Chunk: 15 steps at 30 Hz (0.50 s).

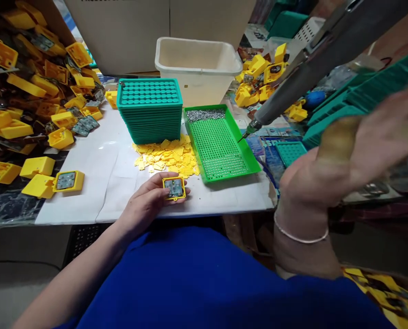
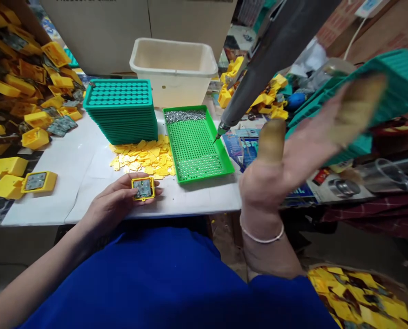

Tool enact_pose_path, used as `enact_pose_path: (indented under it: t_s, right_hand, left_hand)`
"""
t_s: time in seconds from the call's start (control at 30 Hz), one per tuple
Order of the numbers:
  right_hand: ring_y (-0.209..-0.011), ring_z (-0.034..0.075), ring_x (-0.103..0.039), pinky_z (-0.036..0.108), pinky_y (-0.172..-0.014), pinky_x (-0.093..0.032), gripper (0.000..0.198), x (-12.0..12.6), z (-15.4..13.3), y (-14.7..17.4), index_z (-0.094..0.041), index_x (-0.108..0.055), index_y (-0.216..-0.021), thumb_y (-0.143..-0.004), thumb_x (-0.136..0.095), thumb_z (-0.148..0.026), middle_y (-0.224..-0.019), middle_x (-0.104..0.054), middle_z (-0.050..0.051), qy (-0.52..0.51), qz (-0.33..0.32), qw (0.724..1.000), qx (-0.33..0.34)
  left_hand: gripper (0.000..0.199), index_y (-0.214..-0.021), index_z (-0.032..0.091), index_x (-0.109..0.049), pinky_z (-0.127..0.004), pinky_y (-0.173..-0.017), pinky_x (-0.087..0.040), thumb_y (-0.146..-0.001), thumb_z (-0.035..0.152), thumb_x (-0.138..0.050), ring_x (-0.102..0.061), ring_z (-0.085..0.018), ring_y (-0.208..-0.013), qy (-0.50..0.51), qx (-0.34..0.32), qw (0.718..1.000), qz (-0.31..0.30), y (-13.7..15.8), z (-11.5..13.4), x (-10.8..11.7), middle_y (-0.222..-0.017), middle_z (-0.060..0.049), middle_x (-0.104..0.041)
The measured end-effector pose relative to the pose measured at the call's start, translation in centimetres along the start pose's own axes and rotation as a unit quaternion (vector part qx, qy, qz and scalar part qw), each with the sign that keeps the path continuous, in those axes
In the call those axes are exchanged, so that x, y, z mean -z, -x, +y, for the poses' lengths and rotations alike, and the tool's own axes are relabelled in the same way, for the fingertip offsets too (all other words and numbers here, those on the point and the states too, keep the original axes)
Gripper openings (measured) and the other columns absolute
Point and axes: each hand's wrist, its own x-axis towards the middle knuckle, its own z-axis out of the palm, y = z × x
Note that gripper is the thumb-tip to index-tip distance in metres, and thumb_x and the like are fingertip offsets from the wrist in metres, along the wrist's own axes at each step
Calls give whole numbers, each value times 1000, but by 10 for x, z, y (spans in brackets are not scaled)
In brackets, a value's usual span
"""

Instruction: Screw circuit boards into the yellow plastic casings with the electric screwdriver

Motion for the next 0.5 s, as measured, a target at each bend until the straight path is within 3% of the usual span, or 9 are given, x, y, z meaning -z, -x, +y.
enact_pose_path:
  t_s: [0.03, 0.1, 0.2, 0.33, 0.5]
  right_hand:
    - [-133, 21, -51, 29, -90, -44, 31, 8, 5, -9, -24, -74, -108, -95, -46, -32, -113, -70, -6, -31, 103, 993, 41]
    - [-120, 12, -62, 25, -95, -44, 26, 17, 17, -26, -29, -71, -110, -84, -67, -28, -111, -71, -7, -92, 206, 972, 71]
    - [-86, 12, -72, 28, -86, -55, 30, 17, 33, -43, -27, -69, -95, -71, -81, -38, -90, -74, -5, -163, 132, 977, 21]
    - [-54, 8, -62, 24, -56, -54, 29, 5, 45, -49, -24, -61, -79, -69, -81, -42, -68, -61, -8, -175, 65, 982, -27]
    - [-48, 8, -50, 26, -47, -47, 35, -14, 61, -44, -28, -56, -81, -74, -71, -58, -64, -51, -7, -142, 129, 980, -41]
  left_hand:
    - [32, -110, 16, -64, -42, -87, -56, -78, 18, -64, -72, -27, -95, -1, 10, 1000, -2, -2, 0, -2, -105, -11, -74]
    - [32, -109, 15, -64, -40, -83, -57, -77, 16, -63, -72, -27, -94, -7, 36, 999, -6, -6, -1, -9, -103, -12, -74]
    - [33, -109, 14, -63, -37, -80, -58, -76, 14, -61, -73, -27, -91, -27, 78, 997, -8, -15, -2, -19, -98, -11, -75]
    - [34, -109, 12, -62, -36, -78, -59, -75, 15, -61, -71, -27, -92, -56, 83, 995, 2, -26, -5, -27, -101, -13, -74]
    - [35, -114, 12, -60, -37, -80, -58, -79, 17, -59, -70, -27, -95, -67, 84, 994, 0, -28, -9, -24, -105, -15, -74]
